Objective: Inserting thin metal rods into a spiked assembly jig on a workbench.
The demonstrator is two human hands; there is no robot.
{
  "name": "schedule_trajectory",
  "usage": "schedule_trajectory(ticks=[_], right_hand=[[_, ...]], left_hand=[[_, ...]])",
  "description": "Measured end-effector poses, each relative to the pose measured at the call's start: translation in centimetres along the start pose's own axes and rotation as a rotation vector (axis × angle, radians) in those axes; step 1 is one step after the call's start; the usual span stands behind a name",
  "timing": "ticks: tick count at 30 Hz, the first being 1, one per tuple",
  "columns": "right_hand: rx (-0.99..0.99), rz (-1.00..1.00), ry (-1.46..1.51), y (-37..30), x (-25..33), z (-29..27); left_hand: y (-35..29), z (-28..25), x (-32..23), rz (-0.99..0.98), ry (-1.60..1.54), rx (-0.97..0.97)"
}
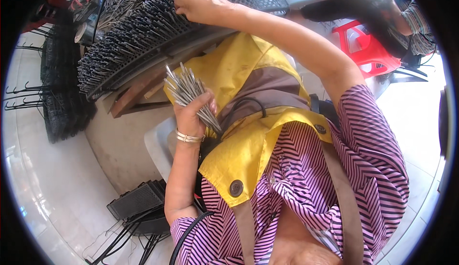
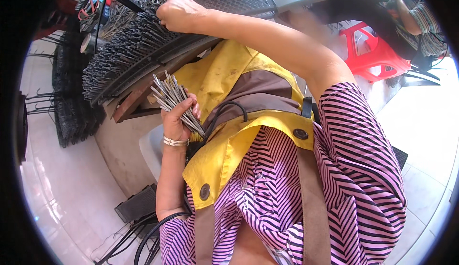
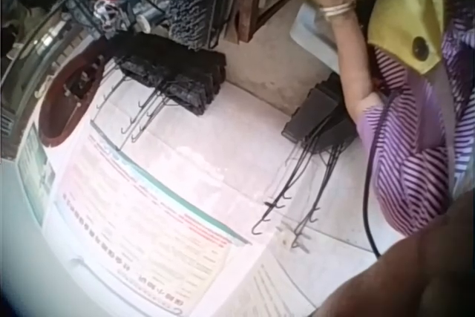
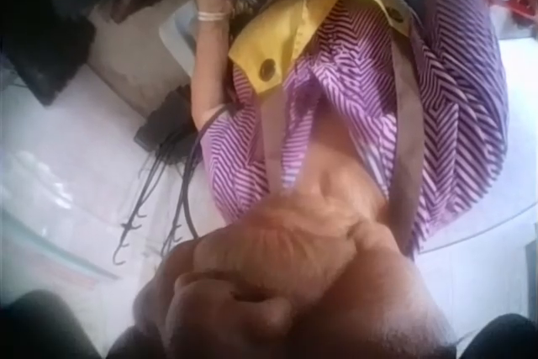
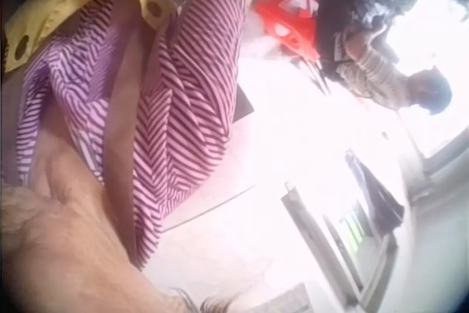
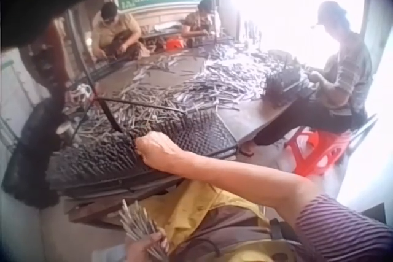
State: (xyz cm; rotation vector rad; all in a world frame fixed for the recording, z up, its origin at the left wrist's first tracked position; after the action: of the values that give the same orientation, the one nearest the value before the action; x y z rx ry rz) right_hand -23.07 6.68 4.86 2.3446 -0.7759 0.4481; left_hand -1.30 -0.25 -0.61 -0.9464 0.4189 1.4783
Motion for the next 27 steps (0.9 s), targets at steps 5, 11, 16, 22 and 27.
schedule_trajectory(ticks=[5,11,16,22,27], right_hand=[[-0.099,-0.060,-0.176,-2.0,1.5,-0.7],[0.406,0.466,0.555,-7.8,4.8,-0.9],[0.468,0.652,0.824,-9.3,6.3,-0.7],[0.278,0.665,0.963,-9.5,4.9,-0.7],[0.080,0.725,1.145,-8.3,4.1,-2.2]], left_hand=[[0.5,-0.7,0.4,-0.024,0.031,0.067],[0.5,-1.3,0.7,-0.036,0.011,0.121],[0.1,0.5,0.1,-0.028,0.083,0.137],[-0.1,0.8,0.1,-0.059,0.105,0.087],[0.2,-0.1,0.4,-0.082,0.126,0.137]])
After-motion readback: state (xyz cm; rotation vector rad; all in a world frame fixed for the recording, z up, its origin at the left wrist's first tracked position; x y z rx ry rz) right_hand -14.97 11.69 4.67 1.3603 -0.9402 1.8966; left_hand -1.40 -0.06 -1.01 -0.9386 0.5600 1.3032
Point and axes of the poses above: each hand's wrist, its own y-axis towards the middle knuckle, its own z-axis out of the palm, x = y × z, the point moved 2 cm from there along y, towards the middle knuckle, and after that the axes turned 5 degrees about z, right-handed, at the moved point
